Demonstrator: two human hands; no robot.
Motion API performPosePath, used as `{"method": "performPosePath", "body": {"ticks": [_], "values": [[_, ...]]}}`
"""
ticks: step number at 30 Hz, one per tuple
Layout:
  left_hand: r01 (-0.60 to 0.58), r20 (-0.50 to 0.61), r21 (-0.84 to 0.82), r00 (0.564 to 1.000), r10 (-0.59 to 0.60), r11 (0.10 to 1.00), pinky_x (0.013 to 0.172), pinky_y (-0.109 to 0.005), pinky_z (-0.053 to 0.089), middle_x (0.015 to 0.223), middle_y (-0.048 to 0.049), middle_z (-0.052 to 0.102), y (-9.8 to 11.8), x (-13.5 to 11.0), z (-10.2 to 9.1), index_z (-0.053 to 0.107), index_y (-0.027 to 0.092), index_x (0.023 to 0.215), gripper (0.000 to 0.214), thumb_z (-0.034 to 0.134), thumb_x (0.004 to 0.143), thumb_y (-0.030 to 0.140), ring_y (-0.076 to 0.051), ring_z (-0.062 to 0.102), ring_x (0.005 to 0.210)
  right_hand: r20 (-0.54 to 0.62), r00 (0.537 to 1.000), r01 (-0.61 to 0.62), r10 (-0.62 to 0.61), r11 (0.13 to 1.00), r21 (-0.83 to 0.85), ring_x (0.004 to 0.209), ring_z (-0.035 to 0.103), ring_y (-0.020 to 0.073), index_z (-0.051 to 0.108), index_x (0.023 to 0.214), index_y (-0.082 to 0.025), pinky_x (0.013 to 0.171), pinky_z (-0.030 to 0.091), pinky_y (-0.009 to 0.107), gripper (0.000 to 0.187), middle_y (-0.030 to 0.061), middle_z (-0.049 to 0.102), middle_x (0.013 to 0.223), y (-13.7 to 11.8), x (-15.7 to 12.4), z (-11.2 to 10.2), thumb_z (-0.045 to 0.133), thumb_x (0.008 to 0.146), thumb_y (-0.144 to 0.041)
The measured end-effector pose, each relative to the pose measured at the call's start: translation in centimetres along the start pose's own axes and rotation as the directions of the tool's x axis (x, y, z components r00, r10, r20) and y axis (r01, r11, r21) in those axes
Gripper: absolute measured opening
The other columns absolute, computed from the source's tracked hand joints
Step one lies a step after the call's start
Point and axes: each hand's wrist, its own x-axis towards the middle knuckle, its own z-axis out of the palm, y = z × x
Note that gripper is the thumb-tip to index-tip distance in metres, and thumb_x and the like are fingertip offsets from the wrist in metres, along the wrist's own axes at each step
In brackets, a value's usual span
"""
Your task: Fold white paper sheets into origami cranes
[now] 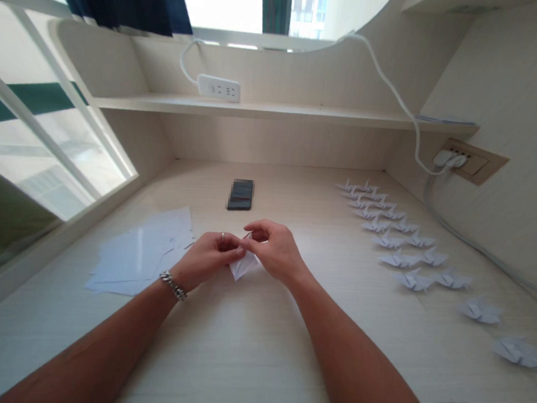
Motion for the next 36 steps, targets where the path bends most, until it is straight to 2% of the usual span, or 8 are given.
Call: {"method": "performPosePath", "body": {"ticks": [3,7,10,13,20,24,30,36], "values": [[-0.002,-0.019,-0.094,1.0,0.0,0.996,0.056,-0.025,0.045,0.069,-0.0039,0.067,0.0,-0.1,0.1,0.068,0.011,0.099,0.037,0.073,0.069,0.032,-0.014,0.058,0.061,-0.073,0.997,0.023,-0.026,0.999,-0.039,0.071,0.066,0.0179,0.071,0.091,-0.016,0.067,0.052,0.03,0.024,0.0043,0.07,0.074,0.0,0.0,0.0,0.074,0.071,-0.028],[-0.012,-0.066,-0.175,0.998,0.0,0.985,0.057,-0.026,0.049,0.07,-0.0045,0.067,0.3,-0.2,0.3,0.067,0.009,0.099,0.043,0.079,0.064,0.031,-0.014,0.06,0.062,-0.146,0.989,0.015,-0.013,1.0,0.01,0.075,0.067,0.0193,0.07,0.095,-0.016,0.069,0.052,0.03,0.029,0.0054,0.071,0.078,0.0,0.1,0.2,0.075,0.07,-0.029],[-0.035,-0.086,-0.229,0.996,0.015,0.973,0.059,-0.026,0.05,0.073,-0.0069,0.07,0.3,-0.2,0.2,0.065,0.009,0.098,0.046,0.081,0.063,0.034,-0.015,0.062,0.064,-0.031,0.999,-0.041,0.044,0.996,0.081,0.08,0.068,0.0208,0.07,0.094,-0.015,0.071,0.052,0.031,0.03,0.0076,0.073,0.085,0.0,0.1,0.3,0.075,0.069,-0.033],[-0.034,-0.097,-0.262,0.995,0.009,0.964,0.061,-0.027,0.051,0.077,-0.0082,0.07,0.4,-0.2,0.1,0.065,0.009,0.096,0.045,0.082,0.063,0.035,-0.015,0.063,0.068,0.085,0.987,-0.149,0.135,0.972,0.184,0.073,0.068,0.0203,0.071,0.092,-0.014,0.064,0.051,0.03,0.031,0.0073,0.073,0.08,0.1,0.0,0.4,0.072,0.072,-0.039],[-0.026,-0.15,-0.217,0.989,-0.007,0.976,0.054,-0.023,0.049,0.052,0.0064,0.05,0.7,-0.4,0.5,0.067,0.011,0.095,0.041,0.081,0.063,0.033,-0.009,0.052,0.052,-0.011,0.988,-0.148,0.154,0.962,0.231,0.065,0.063,0.0169,0.071,0.08,-0.014,0.061,0.048,0.029,0.031,0.005,0.07,0.073,-0.1,0.1,0.6,0.077,0.066,-0.041],[-0.037,-0.177,-0.187,0.984,0.003,0.982,0.053,-0.023,0.049,0.052,0.0061,0.051,0.6,-0.4,0.5,0.066,0.01,0.095,0.042,0.08,0.063,0.033,-0.008,0.051,0.052,0.061,0.975,-0.221,0.212,0.936,0.275,0.068,0.063,0.0169,0.069,0.079,-0.014,0.063,0.049,0.03,0.034,0.0043,0.068,0.073,-0.2,0.0,0.8,0.078,0.063,-0.042],[0.008,-0.123,-0.206,0.992,-0.034,0.979,0.054,-0.024,0.05,0.052,0.0057,0.053,1.0,-0.5,0.5,0.063,0.009,0.098,0.043,0.079,0.064,0.03,-0.01,0.054,0.053,-0.012,0.988,-0.146,0.152,0.965,0.219,0.063,0.057,0.0138,0.067,0.071,-0.014,0.058,0.047,0.027,0.03,0.0013,0.063,0.067,-0.1,0.0,0.9,0.076,0.065,-0.042],[-0.005,-0.14,-0.211,0.99,-0.025,0.977,0.054,-0.024,0.049,0.052,0.0058,0.053,0.9,-0.4,0.4,0.064,0.009,0.098,0.041,0.078,0.063,0.027,-0.01,0.054,0.053,0.022,0.977,-0.21,0.213,0.93,0.302,0.067,0.061,0.0164,0.069,0.074,-0.014,0.064,0.051,0.032,0.029,0.0029,0.065,0.071,-0.1,0.2,0.7,0.076,0.064,-0.041]]}}
